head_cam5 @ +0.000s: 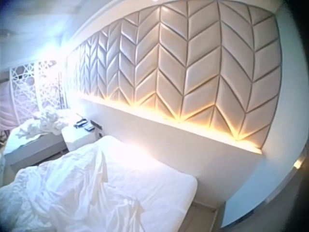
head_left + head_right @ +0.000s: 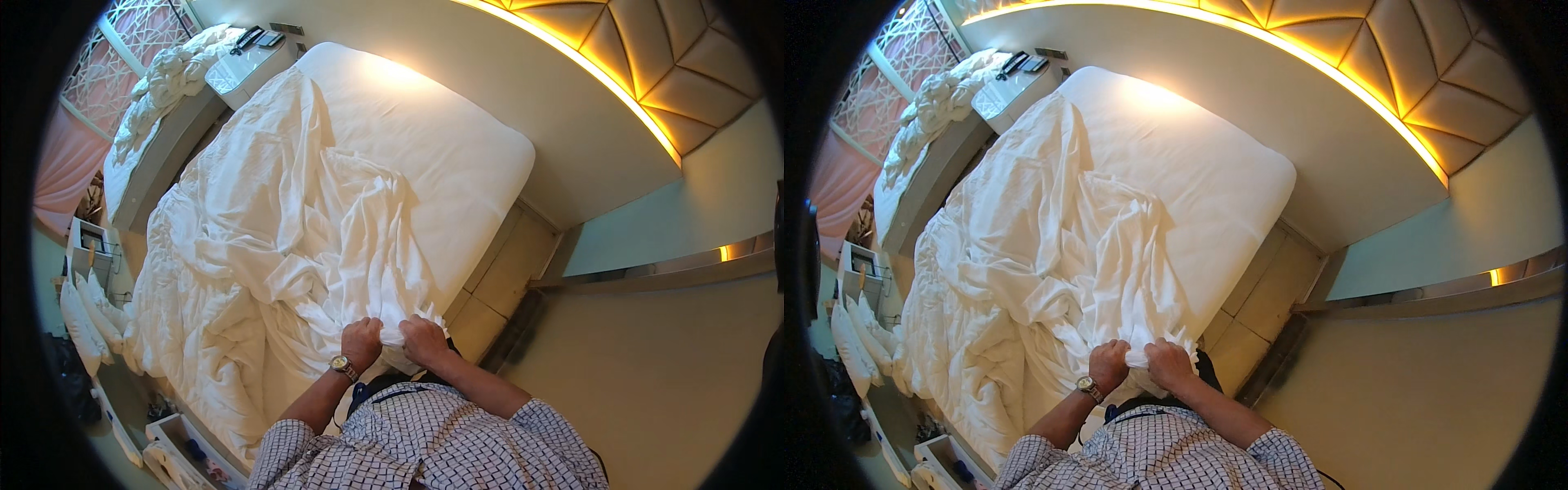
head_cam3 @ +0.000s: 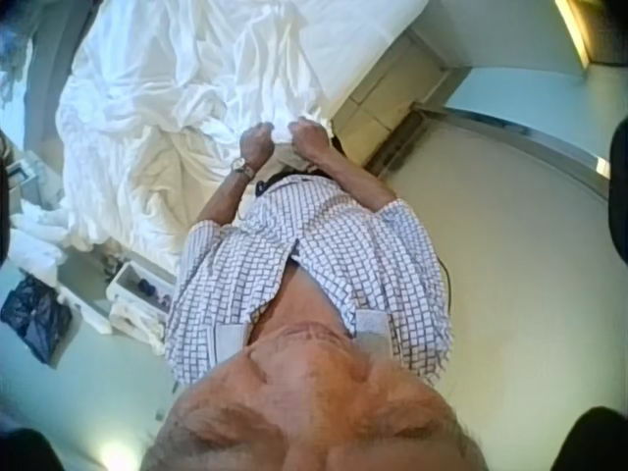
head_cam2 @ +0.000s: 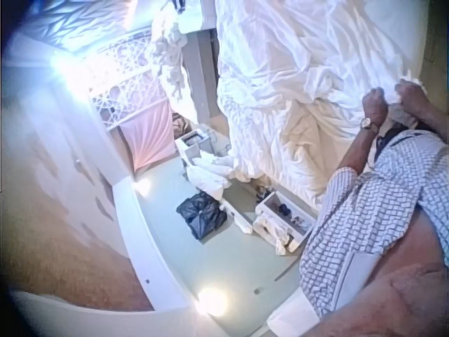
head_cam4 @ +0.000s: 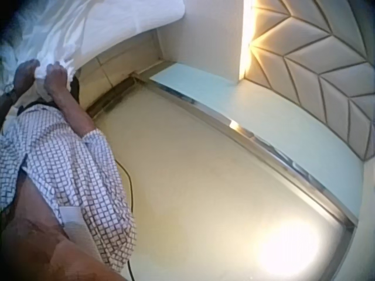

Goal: The person spreads a white duvet over a mattress, repeatedly lifting, shaking, and smoothing the fabric to cover the surface. The duvet is adjusted multiple times to align edges and remove wrinkles, but the final state is not shown.

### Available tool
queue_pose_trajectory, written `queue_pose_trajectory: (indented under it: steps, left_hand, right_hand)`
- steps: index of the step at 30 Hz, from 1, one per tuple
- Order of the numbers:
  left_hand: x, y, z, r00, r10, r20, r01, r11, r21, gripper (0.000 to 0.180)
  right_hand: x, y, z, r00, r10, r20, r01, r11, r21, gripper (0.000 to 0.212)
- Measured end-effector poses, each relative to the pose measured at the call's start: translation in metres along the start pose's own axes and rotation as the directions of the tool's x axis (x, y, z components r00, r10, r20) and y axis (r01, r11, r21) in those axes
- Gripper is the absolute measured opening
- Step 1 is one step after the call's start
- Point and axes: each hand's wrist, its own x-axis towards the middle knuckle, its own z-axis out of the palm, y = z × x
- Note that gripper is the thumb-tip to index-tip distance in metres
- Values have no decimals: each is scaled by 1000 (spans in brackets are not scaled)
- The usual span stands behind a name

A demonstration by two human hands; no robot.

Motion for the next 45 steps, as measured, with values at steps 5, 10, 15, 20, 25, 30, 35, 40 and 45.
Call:
queue_pose_trajectory:
  steps: [5, 10, 15, 20, 25, 30, 35, 40, 45]
  left_hand:
    - [7, 2, -13, 997, 71, 2, -69, 974, -216, 13]
    - [2, -4, -12, 978, 11, 210, 46, 964, -262, 18]
    - [5, 0, -21, 955, 44, 292, 34, 966, -257, 24]
    - [10, 5, -25, 937, 31, 348, -9, 998, -66, 23]
    - [4, -8, -1, 995, 61, 72, -64, 997, 42, 7]
    - [9, 4, -14, 999, 47, -7, -47, 998, -37, 5]
    - [14, 9, -26, 992, 81, 96, -76, 996, -54, 6]
    - [20, 20, -43, 976, 26, 214, -45, 995, 85, 14]
    - [22, 51, -81, 966, 159, -203, -119, 973, 196, 39]
  right_hand:
    - [0, 2, -7, 998, -67, 20, 66, 997, 44, 12]
    - [-2, -8, -18, 984, 43, 175, -55, 997, 61, 17]
    - [-5, -6, -14, 990, 51, 132, -55, 998, 29, 17]
    - [-8, -3, -5, 993, 70, 95, -76, 996, 52, 16]
    - [2, -15, -15, 944, 146, 294, -160, 987, 25, 18]
    - [3, -10, -10, 996, 14, 84, -10, 999, -38, 22]
    - [8, -15, 5, 982, -131, -140, 121, 990, -77, 29]
    - [9, -10, 9, 994, -62, -87, 73, 988, 134, 24]
    - [18, -10, -2, 986, 157, 57, -164, 974, 154, 33]
